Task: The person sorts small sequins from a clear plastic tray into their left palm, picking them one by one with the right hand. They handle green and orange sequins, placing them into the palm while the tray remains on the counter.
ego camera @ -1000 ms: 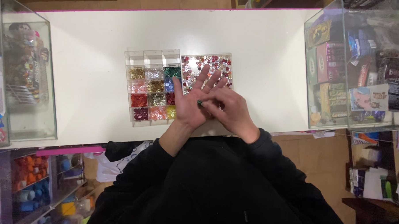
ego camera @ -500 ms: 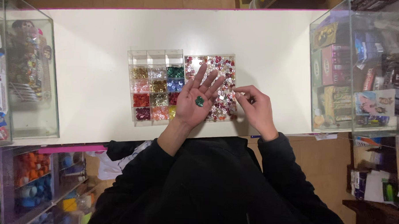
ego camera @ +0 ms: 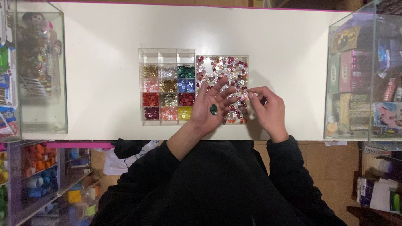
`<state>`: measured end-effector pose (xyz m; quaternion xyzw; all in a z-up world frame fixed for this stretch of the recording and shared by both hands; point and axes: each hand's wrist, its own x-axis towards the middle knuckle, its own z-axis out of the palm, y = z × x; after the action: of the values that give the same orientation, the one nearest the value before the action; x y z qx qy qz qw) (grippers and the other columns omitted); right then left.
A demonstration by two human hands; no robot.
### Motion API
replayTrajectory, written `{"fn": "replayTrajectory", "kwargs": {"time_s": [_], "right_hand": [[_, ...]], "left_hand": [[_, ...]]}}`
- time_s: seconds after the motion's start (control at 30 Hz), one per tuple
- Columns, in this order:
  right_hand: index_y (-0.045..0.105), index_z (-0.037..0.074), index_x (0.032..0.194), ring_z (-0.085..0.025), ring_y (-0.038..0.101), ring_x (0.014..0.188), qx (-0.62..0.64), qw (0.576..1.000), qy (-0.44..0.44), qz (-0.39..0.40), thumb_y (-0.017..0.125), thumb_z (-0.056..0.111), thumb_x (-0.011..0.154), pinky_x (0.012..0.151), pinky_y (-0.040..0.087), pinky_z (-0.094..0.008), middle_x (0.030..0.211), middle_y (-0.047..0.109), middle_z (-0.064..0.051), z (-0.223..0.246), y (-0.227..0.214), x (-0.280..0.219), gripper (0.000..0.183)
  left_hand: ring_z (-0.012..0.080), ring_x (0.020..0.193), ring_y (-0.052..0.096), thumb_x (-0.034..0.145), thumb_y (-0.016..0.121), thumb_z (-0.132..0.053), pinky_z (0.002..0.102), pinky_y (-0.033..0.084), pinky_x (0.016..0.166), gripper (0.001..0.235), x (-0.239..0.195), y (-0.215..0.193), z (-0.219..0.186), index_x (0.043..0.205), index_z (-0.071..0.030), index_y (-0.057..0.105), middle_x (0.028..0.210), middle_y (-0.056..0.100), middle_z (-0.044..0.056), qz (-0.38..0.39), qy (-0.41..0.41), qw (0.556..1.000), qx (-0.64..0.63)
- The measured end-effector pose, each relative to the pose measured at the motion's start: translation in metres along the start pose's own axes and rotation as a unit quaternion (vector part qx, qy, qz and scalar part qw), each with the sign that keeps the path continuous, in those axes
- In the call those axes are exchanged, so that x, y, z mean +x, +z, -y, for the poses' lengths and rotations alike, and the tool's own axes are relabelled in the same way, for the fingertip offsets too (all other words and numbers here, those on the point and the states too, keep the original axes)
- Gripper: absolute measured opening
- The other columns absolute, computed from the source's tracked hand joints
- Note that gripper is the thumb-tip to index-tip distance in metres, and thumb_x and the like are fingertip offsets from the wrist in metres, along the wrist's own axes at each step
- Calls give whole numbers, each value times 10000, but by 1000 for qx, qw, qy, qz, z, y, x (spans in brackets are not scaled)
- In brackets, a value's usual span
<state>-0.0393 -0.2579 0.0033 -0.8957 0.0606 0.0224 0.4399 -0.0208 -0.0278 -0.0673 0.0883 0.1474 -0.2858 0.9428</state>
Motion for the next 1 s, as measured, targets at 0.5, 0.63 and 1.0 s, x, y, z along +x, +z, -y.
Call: {"fn": "replayTrajectory", "kwargs": {"time_s": [0.5,0.63,1.0], "right_hand": [[825,294,1075,-287,702,947,-340,809,-450,164,820,365,1072,894,559,-461,915,723,-14,105,103,111,71],[849,329,1088,-289,778,982,-385,764,-451,255,829,515,1028,921,596,-493,932,821,4,110,123,135,196],[838,319,1073,-176,801,969,-421,713,-504,246,880,426,1002,897,569,-382,917,852,98,116,145,135,135]], "left_hand": [[301,1209,848,1140,333,-847,370,695,916,864,-68,19,-125,1674,-236,630,1438,835,120,17,166,985,-31],[307,1206,865,1074,436,-903,377,684,921,886,-85,2,-141,1678,-286,637,1465,839,91,13,177,983,-49],[345,1196,866,1078,443,-901,415,691,904,904,-88,-15,-167,1703,-269,608,1463,827,114,28,186,979,-78]]}}
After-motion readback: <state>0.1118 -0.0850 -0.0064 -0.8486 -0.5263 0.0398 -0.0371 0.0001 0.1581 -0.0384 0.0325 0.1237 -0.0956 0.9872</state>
